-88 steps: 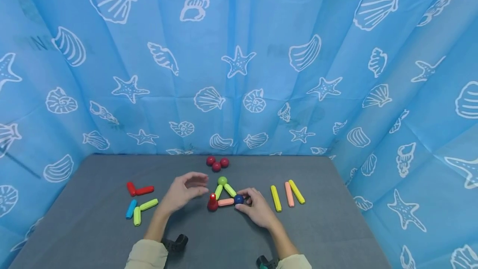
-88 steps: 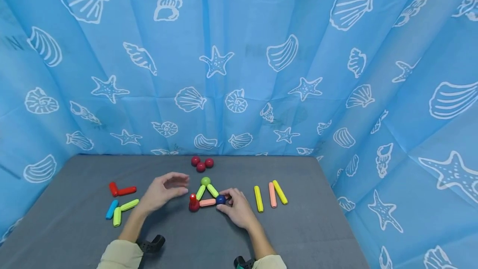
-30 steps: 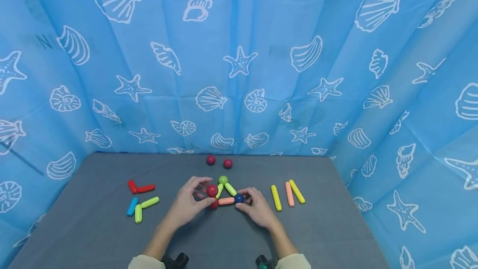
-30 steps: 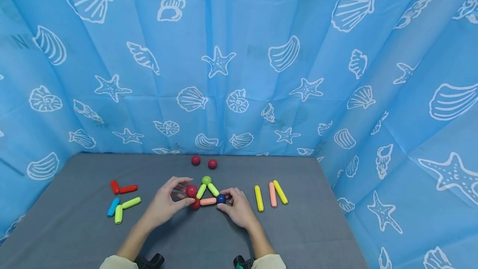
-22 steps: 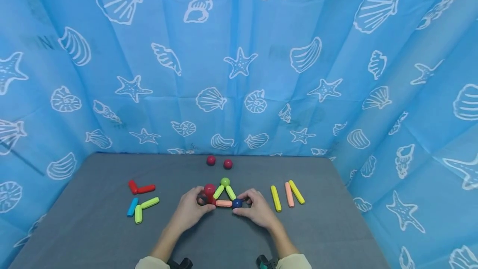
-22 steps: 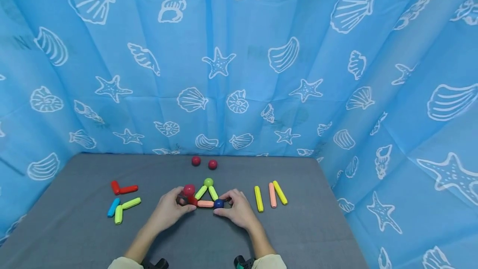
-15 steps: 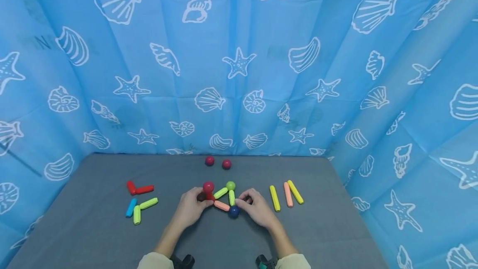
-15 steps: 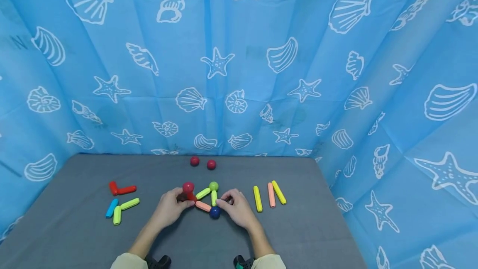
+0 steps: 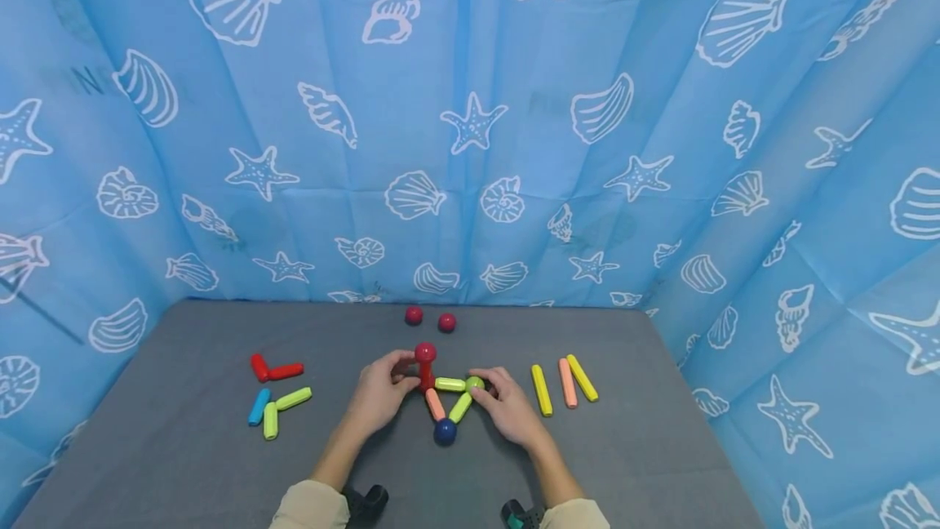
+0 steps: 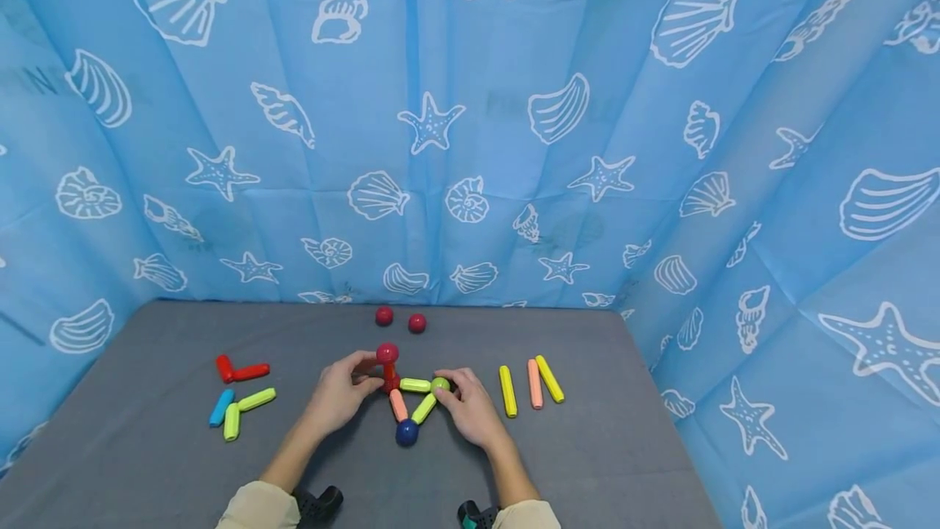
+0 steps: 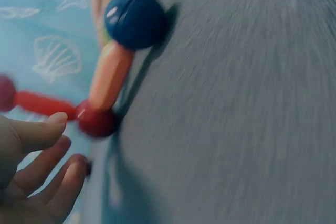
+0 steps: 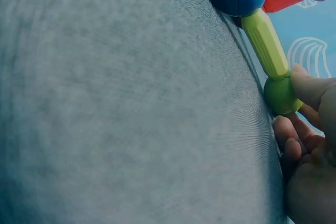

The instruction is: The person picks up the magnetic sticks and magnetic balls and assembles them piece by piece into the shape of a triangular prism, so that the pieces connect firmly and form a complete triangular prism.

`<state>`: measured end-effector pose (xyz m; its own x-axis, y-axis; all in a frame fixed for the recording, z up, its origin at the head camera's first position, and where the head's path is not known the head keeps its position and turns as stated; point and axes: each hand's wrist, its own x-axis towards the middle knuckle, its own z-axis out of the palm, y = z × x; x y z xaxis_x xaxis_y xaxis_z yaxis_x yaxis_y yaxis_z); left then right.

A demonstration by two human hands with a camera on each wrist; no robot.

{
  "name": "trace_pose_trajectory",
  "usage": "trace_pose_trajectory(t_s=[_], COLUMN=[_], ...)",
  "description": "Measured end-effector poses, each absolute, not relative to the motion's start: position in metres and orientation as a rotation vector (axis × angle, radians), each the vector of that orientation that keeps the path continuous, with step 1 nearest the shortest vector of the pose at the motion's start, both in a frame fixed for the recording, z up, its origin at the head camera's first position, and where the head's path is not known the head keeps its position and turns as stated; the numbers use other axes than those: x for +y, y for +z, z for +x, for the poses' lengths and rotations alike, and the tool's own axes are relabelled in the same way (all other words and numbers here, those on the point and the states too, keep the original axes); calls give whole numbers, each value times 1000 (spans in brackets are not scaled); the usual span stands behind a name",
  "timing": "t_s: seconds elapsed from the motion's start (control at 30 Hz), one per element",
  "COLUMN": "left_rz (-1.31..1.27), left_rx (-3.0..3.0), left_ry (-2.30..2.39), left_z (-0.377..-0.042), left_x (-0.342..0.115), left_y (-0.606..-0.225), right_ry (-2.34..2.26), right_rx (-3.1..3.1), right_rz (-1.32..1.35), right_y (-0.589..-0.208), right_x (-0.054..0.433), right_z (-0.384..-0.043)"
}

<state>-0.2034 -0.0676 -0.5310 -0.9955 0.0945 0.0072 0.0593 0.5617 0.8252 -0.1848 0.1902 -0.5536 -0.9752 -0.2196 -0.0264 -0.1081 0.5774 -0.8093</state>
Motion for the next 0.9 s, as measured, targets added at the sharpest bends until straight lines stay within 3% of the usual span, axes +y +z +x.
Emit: trace_pose_trajectory(t_s=[0.4,0.6,0.9], left_rz=[-115,-207,-86], left_rx=[3020,2977,3054], left_ry=[1077,897,898], left_z=[-169,-169,-168], left_x=[-197,-207,-204], left_y=[-516,-526,-530], right_ry=[-1392,-1385,-1372], right_rx=[2692,2689,2707], right_rz=[-241,-251,-251], right_y=[-557,-558,-557], right_x=[189,191,189], right_z=[-184,-184,-185])
